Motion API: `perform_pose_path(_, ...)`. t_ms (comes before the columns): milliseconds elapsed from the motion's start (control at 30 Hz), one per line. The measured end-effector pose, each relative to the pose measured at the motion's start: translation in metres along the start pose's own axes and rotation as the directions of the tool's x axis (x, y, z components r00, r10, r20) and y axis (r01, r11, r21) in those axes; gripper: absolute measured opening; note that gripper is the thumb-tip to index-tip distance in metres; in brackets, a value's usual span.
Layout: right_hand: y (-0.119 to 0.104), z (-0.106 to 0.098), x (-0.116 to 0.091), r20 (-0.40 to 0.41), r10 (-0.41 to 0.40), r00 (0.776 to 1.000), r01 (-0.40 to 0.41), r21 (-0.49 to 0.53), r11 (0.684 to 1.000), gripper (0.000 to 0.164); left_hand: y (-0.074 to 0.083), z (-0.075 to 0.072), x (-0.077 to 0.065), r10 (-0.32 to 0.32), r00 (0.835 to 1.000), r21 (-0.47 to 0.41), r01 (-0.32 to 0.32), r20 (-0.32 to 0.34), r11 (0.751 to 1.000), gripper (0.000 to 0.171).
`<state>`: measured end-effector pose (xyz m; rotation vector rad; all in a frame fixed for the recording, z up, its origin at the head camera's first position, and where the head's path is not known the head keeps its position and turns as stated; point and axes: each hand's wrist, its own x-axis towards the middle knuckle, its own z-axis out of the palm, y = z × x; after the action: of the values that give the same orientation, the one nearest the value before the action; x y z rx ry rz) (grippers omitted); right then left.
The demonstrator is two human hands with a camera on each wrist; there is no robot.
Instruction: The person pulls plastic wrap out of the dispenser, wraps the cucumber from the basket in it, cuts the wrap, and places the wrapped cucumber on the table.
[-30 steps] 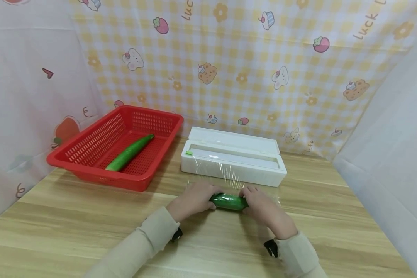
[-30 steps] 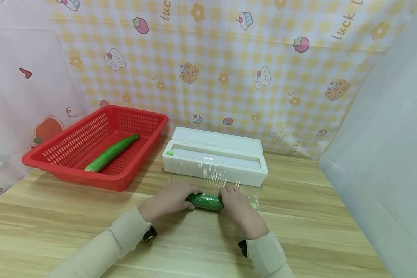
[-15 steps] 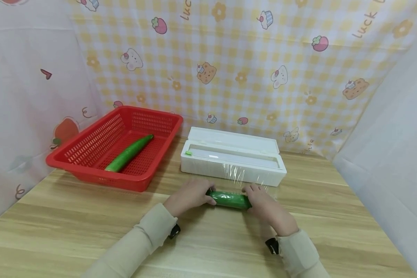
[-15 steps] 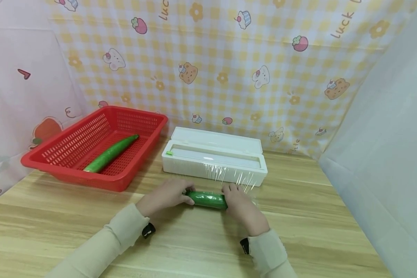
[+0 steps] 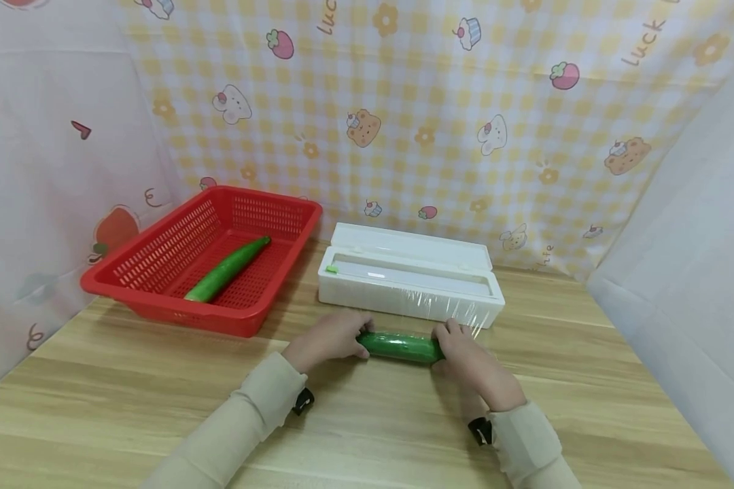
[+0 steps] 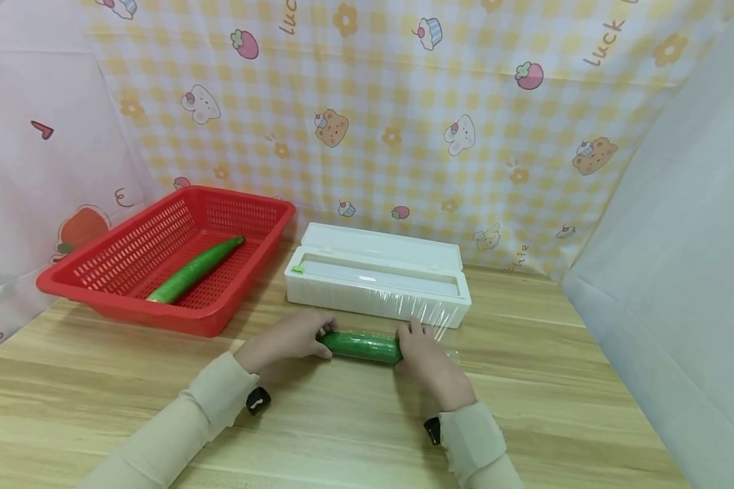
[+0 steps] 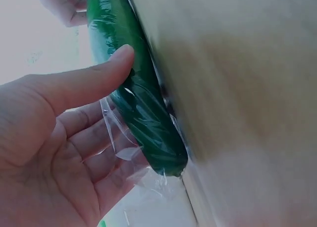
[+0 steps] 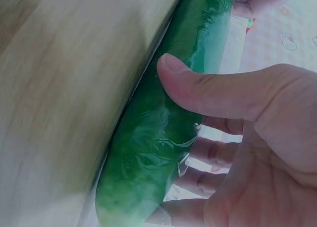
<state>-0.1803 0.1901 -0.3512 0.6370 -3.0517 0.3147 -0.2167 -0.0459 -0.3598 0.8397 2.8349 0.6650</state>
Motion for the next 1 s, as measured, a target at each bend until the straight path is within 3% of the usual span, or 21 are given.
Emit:
perform_pose_path(367, 0.007, -0.001, 0.004, -0.010, 0.022, 1.000, -0.022, 0.021, 1.000, 0.043, -0.008, -0.003, 0.002, -0.060, 0.998, -0.135, 0.058, -0.012, 0.989, 0.029)
perform_pose_path(500, 0.008, 0.001, 0.004, -0.015, 0.019, 1.000, -0.019, 0.023, 1.000, 0.032, -0.010, -0.003, 0.003, -0.095, 0.995, -0.169, 0.090, -0.022, 0.981, 0.018)
perform_pose_path(567, 0.007, 0.001, 0.005, -0.020, 0.016, 1.000, -0.016, 0.013, 1.000, 0.027, -0.010, -0.003, 0.005, -0.102, 0.995, -0.176, 0.096, -0.021, 0.980, 0.020)
perform_pose_path(700, 0.006, 0.001, 0.006, -0.035, 0.045, 0.998, -0.046, -0.029, 0.999, 0.033, -0.010, -0.005, 0.009, -0.103, 0.994, -0.145, 0.098, -0.024, 0.985, 0.022)
perform_pose_path(833, 0.002, 0.002, 0.012, -0.020, 0.110, 0.994, -0.112, -0.093, 0.989, 0.044, -0.009, -0.008, 0.016, -0.110, 0.994, -0.081, 0.108, -0.016, 0.991, 0.013)
perform_pose_path(1000, -0.001, 0.001, 0.022, -0.051, 0.133, 0.990, -0.139, -0.139, 0.981, 0.035, -0.009, -0.013, 0.025, -0.135, 0.989, -0.009, 0.136, 0.059, 0.991, 0.017)
